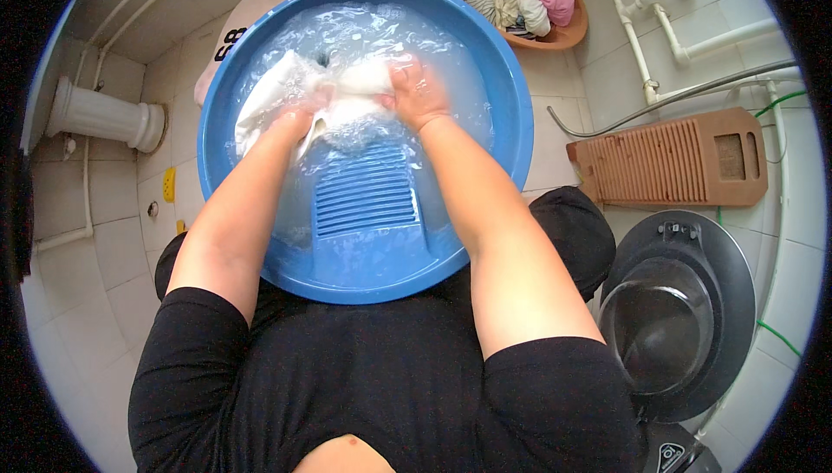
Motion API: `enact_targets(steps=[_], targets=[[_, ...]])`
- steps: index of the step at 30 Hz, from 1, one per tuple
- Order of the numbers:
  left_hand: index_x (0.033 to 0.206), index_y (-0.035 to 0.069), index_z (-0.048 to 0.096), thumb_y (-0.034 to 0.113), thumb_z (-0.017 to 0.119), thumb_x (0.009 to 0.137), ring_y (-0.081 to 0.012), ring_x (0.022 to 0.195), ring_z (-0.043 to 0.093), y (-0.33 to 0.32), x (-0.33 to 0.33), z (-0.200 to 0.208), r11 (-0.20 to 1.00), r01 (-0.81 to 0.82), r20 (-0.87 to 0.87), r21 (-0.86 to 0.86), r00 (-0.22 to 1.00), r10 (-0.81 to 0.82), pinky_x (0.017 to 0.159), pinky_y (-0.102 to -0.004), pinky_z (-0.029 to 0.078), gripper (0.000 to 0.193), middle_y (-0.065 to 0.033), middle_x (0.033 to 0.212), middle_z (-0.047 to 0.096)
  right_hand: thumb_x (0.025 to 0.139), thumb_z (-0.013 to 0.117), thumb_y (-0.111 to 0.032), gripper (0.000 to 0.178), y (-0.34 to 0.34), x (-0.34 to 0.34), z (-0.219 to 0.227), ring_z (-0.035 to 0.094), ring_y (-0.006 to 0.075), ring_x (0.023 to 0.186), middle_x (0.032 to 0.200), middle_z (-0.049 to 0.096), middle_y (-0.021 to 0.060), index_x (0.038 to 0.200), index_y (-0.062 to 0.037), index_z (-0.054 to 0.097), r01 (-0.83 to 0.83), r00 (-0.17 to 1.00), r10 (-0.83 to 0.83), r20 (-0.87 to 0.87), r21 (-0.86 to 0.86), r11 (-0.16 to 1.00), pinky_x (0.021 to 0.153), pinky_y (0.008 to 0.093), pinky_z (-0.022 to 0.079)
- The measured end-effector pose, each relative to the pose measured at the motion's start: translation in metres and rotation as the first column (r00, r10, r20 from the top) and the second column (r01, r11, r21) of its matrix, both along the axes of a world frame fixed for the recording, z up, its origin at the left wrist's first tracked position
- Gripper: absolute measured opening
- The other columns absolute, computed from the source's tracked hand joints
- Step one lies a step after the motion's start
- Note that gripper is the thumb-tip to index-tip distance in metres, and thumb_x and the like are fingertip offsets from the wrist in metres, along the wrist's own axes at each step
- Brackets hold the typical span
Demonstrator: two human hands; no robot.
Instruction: The person sits on the floor and hand-washes a white cloth in a blue basin filled with soapy water. They repeatedly scrub, squeeze, and rinse the cloth by hand, occasionally lifting it to wring out excess water before submerging it again.
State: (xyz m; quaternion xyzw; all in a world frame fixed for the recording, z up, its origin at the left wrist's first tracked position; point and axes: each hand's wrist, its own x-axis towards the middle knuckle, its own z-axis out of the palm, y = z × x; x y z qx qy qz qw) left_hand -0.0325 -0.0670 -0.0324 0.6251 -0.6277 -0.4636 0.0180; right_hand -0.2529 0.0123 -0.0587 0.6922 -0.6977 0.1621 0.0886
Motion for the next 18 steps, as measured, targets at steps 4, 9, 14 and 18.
enact_targets(steps=[4, 9, 14, 18], targets=[[0.120, 0.011, 0.053, 0.052, 0.050, 0.079, -0.0295, 0.115, 0.047, -0.026, 0.032, -0.056, 0.942, 0.229, 0.235, -0.245, 0.957, -0.171, 0.095, -0.0345, 0.035, 0.058, -0.0143, 0.124, 0.051, 0.075, 0.063, -0.046, 0.065, -0.014, -0.002, -0.008, 0.049, 0.0332, 0.106, 0.116, 0.049, 0.0183, 0.127, -0.0149, 0.040, 0.050, 0.968, -0.103, 0.230, 0.227, 0.973, 0.088, 0.0403, 0.042], [0.118, 0.008, 0.054, 0.050, 0.047, 0.081, -0.0306, 0.114, 0.048, 0.013, 0.035, 0.031, 0.959, 0.280, 0.158, -0.041, 0.950, -0.270, 0.095, -0.0349, 0.035, 0.057, -0.0164, 0.121, 0.052, 0.074, 0.067, -0.042, 0.066, -0.022, -0.020, -0.043, 0.052, 0.0266, 0.106, 0.119, 0.050, 0.0183, 0.123, -0.0045, 0.043, -0.034, 0.615, -0.339, 0.712, 0.453, 0.891, 0.089, 0.0362, 0.042], [0.117, 0.006, 0.055, 0.050, 0.047, 0.079, -0.0296, 0.112, 0.049, 0.039, 0.052, 0.054, 0.752, 0.655, 0.443, 0.080, 0.653, -0.615, 0.094, -0.0363, 0.036, 0.059, -0.0165, 0.120, 0.053, 0.072, 0.070, -0.037, 0.057, -0.004, -0.001, 0.027, 0.054, 0.0233, 0.102, 0.108, 0.056, 0.0152, 0.111, 0.0001, 0.052, -0.331, 0.783, 0.025, 0.621, 0.382, 0.863, 0.086, 0.0322, 0.043], [0.089, 0.004, 0.067, 0.053, 0.046, 0.078, -0.0304, 0.091, 0.059, 0.054, 0.037, 0.113, 0.639, 0.767, 0.586, 0.057, 0.492, -0.644, 0.082, -0.0380, 0.044, 0.054, -0.0159, 0.093, 0.063, 0.069, 0.063, -0.052, 0.049, 0.015, 0.024, 0.047, 0.055, 0.0290, 0.090, 0.087, 0.060, 0.0138, 0.079, -0.0048, 0.064, -0.296, 0.681, -0.050, 0.731, 0.337, 0.894, 0.079, 0.0379, 0.044]])
